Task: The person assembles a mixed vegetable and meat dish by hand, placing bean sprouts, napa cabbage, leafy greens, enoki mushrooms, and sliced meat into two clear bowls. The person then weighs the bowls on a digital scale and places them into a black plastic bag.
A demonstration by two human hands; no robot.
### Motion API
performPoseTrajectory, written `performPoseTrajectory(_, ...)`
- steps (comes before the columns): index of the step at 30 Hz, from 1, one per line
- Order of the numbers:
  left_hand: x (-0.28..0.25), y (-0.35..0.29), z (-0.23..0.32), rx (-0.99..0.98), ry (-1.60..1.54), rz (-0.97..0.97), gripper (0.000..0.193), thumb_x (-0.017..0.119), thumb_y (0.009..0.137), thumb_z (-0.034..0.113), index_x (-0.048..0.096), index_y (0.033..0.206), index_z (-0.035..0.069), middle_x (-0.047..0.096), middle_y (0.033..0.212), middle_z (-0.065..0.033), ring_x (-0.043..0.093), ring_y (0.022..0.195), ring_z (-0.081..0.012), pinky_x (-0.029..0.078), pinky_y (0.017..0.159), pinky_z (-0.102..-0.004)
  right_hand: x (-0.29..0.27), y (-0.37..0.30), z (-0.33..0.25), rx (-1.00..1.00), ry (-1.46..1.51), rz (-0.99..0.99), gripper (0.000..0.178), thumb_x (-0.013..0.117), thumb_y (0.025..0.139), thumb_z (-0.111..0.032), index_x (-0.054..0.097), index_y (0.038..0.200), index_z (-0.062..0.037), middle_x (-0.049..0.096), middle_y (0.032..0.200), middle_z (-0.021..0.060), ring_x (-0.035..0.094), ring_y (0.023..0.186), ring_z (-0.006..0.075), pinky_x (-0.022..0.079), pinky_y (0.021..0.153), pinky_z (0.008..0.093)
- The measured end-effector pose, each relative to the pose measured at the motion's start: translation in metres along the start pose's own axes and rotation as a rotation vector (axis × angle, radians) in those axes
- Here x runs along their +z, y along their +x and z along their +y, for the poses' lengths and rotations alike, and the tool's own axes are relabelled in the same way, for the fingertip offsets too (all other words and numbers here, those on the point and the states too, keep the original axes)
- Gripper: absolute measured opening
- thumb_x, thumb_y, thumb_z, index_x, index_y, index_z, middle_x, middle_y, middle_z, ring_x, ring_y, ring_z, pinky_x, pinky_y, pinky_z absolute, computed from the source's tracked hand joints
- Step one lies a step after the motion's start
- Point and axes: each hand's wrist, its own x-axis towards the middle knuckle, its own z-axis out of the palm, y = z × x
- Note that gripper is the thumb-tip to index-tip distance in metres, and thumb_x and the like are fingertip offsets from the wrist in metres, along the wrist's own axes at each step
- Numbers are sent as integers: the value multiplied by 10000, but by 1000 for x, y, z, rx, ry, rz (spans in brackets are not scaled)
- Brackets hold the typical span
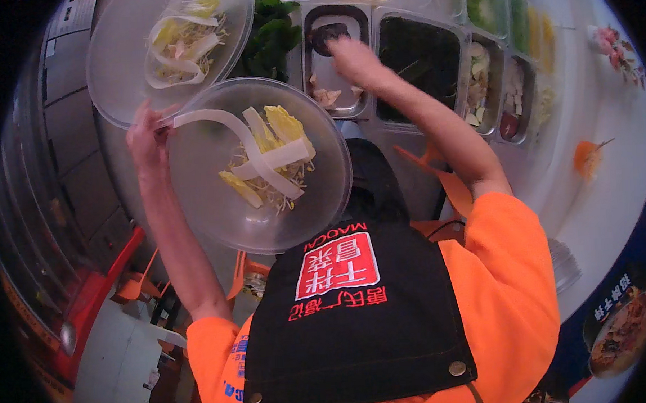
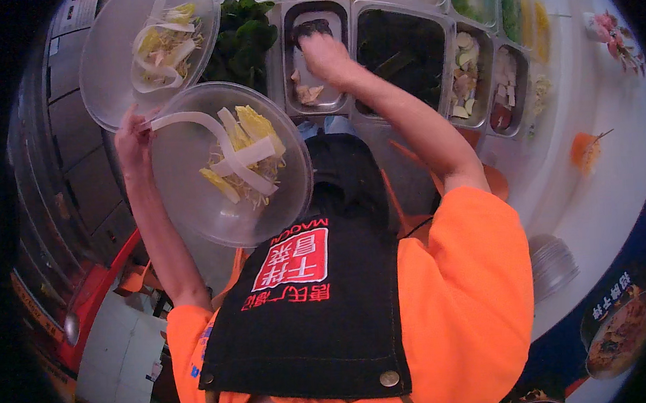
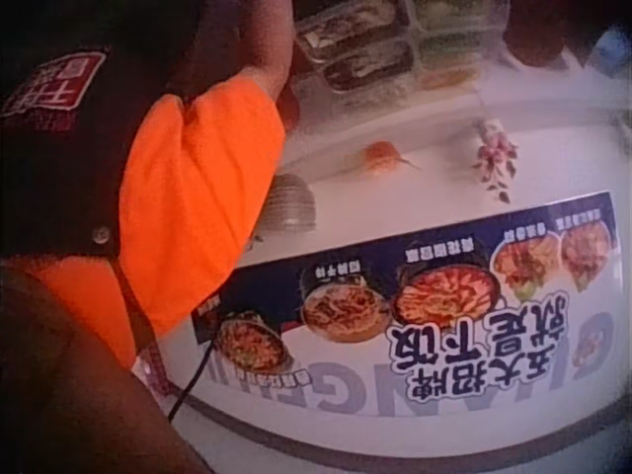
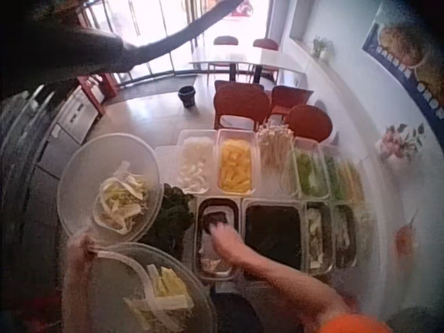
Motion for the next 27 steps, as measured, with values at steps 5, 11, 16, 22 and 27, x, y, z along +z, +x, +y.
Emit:
performPoseTrajectory(5,-3,1,4,-90,68,-29,254,486,902,194,564,786,-17,652,799,-228,561,546,-202,446,506,-298,131,-26,40,-95,-626,-83,180,537,807,-199,649,907,-100,592,992,141,543,964,296,427,766,397)
performPoseTrajectory(11,-5,4,-3,-75,87,-11,222,494,893,178,548,768,2,642,751,-202,568,541,-201,456,488,-292,162,-30,65,-129,-646,92,181,542,809,-224,653,898,-113,574,944,106,524,955,291,406,737,409)
performPoseTrajectory(16,-3,-1,2,-65,90,-38,154,479,858,111,547,785,-6,617,699,-165,578,541,-200,470,488,-290,156,-32,71,-127,-536,-117,214,534,819,-223,669,909,-83,584,984,121,554,941,328,467,649,458)
performPoseTrajectory(22,-3,0,7,-61,98,-69,131,501,817,70,531,711,-3,602,687,-159,569,522,-187,472,479,-290,5,-35,22,-5,149,-20,186,582,823,-125,617,967,-12,613,933,146,620,850,282,505,701,348)
performPoseTrajectory(27,-9,6,3,-46,148,-73,123,515,808,45,528,696,-3,606,695,-170,570,534,-182,473,470,-287,-138,-119,-104,-177,779,348,211,660,814,-100,598,1002,-26,613,950,129,610,883,290,494,773,349)
